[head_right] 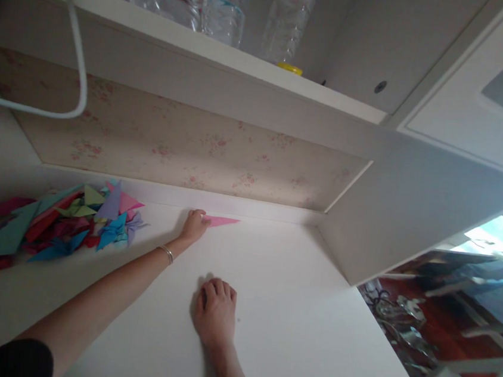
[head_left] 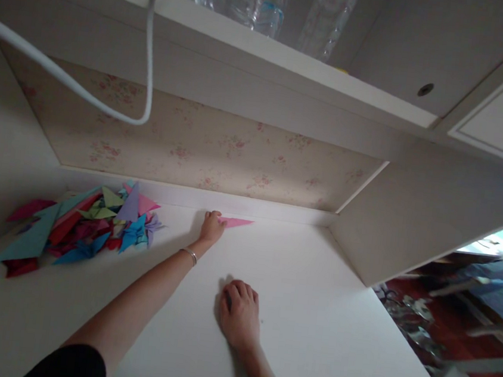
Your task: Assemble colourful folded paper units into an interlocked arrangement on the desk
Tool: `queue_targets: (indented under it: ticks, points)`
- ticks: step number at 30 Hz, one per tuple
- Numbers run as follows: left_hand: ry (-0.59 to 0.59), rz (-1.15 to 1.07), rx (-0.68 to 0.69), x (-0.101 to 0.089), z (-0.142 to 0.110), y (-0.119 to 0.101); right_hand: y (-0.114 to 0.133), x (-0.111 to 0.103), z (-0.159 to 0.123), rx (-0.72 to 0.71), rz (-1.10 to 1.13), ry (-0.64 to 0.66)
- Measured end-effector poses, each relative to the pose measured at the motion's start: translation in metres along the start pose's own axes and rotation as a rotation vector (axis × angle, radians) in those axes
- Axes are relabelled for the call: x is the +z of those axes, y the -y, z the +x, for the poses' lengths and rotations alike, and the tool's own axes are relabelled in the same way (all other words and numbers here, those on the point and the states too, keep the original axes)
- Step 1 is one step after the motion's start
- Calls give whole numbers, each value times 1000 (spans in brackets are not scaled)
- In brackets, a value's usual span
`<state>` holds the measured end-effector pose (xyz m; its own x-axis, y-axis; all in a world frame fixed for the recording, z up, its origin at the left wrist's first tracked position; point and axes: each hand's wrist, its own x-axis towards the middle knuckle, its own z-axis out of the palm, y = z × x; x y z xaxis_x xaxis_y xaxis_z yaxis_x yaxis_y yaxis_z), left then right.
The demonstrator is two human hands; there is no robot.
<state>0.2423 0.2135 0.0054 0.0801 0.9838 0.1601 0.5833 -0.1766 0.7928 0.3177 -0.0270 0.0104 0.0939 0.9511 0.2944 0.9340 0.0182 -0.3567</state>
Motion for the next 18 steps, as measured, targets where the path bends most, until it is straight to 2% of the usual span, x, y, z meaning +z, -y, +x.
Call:
queue_targets:
  ticks: [4, 8, 11, 13, 15, 18]
  points:
    - [18, -75, 21, -30, -33, 10, -1, 0, -1, -16, 19, -17]
    - [88, -192, -1, -71, -91, 25, -2, 1, -2, -39, 22, -28]
    - [175, -440, -125, -106, -141, 37, -3, 2, -2, -47, 6, -26]
    - [213, -498, -165, -129, -168, 45, -3, 4, -3, -62, -1, -24]
    - [211, -528, -200, -150, -188, 54, -3, 7, -4, -84, -8, -25]
    - [182, -623, -328, -176, -201, 69, -5, 11, -7, -107, -22, -23]
